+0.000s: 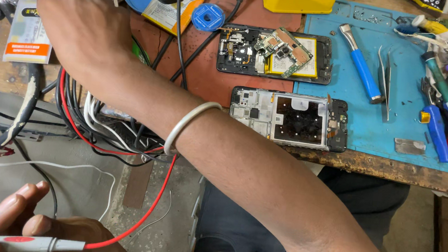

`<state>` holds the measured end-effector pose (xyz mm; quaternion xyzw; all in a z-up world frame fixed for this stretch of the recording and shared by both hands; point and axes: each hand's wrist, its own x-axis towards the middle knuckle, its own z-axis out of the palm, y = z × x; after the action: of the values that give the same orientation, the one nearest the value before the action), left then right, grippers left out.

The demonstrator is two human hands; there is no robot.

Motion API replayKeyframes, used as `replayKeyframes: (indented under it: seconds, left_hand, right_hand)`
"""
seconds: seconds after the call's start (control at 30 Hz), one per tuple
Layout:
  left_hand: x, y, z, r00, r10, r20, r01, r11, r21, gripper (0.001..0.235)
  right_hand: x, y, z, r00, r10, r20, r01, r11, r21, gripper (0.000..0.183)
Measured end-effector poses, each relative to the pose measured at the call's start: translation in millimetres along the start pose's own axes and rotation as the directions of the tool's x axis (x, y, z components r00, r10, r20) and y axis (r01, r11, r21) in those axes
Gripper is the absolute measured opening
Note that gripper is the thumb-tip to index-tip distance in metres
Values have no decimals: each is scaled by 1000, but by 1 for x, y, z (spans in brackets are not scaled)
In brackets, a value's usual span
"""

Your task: The person disassembles a smartphone, removes a ribbon cable, and uses a screwdriver to adjust internal components. They then use a multimeter to test electrical continuity on the ribbon cable.

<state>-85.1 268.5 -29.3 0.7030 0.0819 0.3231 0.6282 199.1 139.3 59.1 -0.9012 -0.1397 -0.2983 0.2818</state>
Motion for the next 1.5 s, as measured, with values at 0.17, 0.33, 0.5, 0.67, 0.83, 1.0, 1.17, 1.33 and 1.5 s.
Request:
replayKeyframes:
  seconds: [0.17,0.33,0.5,0.67,0.83,1.0,1.17,1.33,1.5]
  left_hand:
    - [9,-2,42,928,326,-178,-281,930,239,27]
    - [-6,0,90,764,621,-175,-515,750,416,30]
    - [6,-4,113,786,526,-323,-495,850,179,40]
    - [9,8,135,854,424,-301,-472,875,-108,46]
    - [-20,42,189,945,313,-100,-327,868,-375,32]
    - [-32,70,235,763,422,490,-118,836,-535,16]
    - [-38,87,265,440,303,845,151,903,-403,16]
    - [-43,95,287,349,398,848,-50,912,-408,23]
    - [-45,92,298,315,456,832,-152,890,-430,30]
  right_hand:
    - [-10,1,-23,1000,-6,-10,6,1000,18,10]
    - [-14,3,-58,998,23,-66,-16,995,102,8]
    - [-46,1,-137,996,-79,30,75,989,131,14]
    - [-113,35,-240,973,-218,77,185,933,309,27]
    - [-174,95,-286,969,-239,-61,244,962,123,36]
    - [-222,172,-288,858,-215,-467,130,969,-208,29]
    - [-264,231,-275,734,-123,-668,148,989,-19,46]
    - [-287,246,-290,881,-14,-473,32,999,30,32]
    - [-277,247,-282,812,99,-576,0,985,170,29]
